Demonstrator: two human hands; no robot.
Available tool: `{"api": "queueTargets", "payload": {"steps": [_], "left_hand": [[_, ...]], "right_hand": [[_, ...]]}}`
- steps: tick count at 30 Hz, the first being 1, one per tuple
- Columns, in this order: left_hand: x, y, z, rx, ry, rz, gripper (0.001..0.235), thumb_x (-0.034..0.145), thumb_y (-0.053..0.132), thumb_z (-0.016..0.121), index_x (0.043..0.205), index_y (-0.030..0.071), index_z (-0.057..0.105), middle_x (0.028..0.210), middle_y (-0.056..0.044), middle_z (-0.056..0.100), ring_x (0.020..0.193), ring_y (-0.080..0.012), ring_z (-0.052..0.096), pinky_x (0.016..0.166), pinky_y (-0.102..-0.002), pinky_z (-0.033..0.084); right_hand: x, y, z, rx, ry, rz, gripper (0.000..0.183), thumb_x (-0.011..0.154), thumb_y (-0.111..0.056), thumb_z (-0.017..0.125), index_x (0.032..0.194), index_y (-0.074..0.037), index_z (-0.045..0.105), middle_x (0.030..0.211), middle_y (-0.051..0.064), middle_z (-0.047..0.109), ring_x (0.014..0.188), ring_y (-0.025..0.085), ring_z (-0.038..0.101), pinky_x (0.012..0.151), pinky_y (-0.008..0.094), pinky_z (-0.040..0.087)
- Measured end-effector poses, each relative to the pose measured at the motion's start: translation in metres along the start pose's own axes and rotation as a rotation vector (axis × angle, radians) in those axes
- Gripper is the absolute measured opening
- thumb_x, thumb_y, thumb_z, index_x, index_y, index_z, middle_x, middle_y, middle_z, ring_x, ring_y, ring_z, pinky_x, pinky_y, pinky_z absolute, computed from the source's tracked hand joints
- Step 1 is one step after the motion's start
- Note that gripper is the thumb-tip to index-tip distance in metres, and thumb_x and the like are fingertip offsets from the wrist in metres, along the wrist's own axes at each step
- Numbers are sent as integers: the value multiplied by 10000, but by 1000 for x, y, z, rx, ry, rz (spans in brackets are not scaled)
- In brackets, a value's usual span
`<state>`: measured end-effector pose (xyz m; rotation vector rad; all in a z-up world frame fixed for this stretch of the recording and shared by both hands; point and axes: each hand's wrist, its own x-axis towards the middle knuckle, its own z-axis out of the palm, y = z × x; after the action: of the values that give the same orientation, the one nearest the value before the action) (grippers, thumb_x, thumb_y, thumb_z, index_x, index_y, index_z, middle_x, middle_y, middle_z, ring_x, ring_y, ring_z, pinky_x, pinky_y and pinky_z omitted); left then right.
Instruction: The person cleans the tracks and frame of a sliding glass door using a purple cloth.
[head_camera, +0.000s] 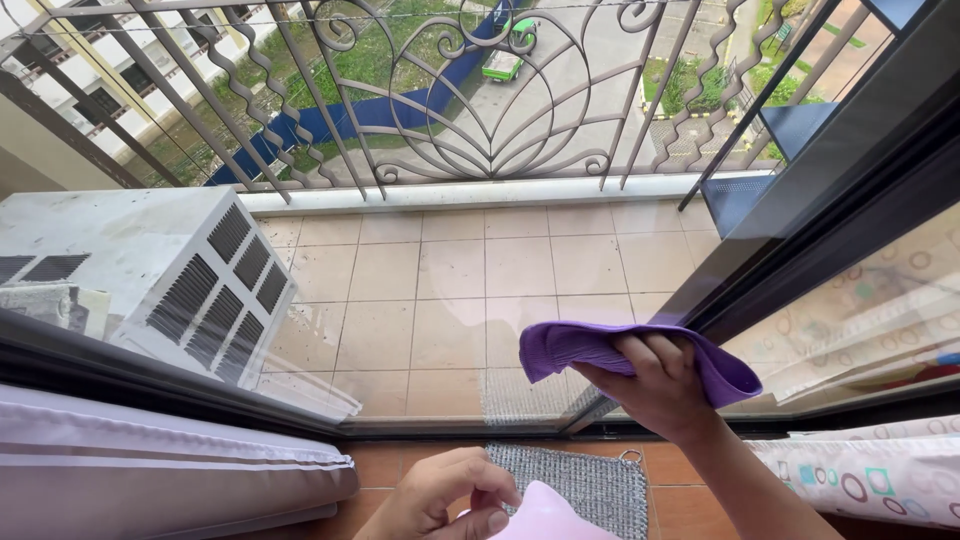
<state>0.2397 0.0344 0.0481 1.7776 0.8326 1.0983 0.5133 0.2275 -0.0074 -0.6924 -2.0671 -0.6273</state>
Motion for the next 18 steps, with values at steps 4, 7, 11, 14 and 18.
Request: {"api": "queueTargets", "payload": {"steps": [4, 7, 11, 14, 18], "left_hand": [[10, -1, 7, -29, -2, -20, 113, 1019, 175, 676, 1093, 89, 688, 894, -43, 592, 751, -138, 558, 748, -281, 498], [25, 10, 17, 21, -76, -102, 88, 1000, 88, 684, 1080, 125, 683, 857, -9, 554, 769, -133, 547, 702, -284, 468], [35, 1, 24, 31, -122, -26, 91, 1019, 121, 689, 1109, 116, 674, 862, -25, 572, 771, -157, 551, 708, -303, 473], [37, -3, 27, 14, -80, -5, 71, 1030, 111, 673, 1101, 110, 670, 822, -10, 543, 743, -150, 533, 716, -300, 466], [36, -4, 27, 53, -77, -55, 84, 1042, 169, 643, 1109, 122, 659, 890, -14, 589, 789, -160, 565, 728, -307, 467]], "right_hand": [[27, 19, -25, -103, 35, -252, 371, 935, -581, 813, 1218, -362, 719, 1166, -5, 578, 1025, 190, 541, 860, 390, 443], [74, 40, -53, -26, 133, 38, 731, 795, -700, 912, 1143, -103, 674, 1086, 88, 627, 985, 318, 593, 978, 484, 437], [160, 45, -87, 478, 367, 231, 401, 941, -121, 932, 987, 133, 627, 797, 158, 447, 705, 288, 443, 729, 482, 341], [137, 37, -66, 172, 406, 222, 663, 874, -432, 928, 896, 85, 514, 823, 178, 373, 826, 419, 426, 838, 578, 322], [59, 7, -16, -4, 141, -203, 320, 835, -509, 915, 796, -309, 669, 821, -66, 463, 741, 206, 412, 680, 394, 357]]}}
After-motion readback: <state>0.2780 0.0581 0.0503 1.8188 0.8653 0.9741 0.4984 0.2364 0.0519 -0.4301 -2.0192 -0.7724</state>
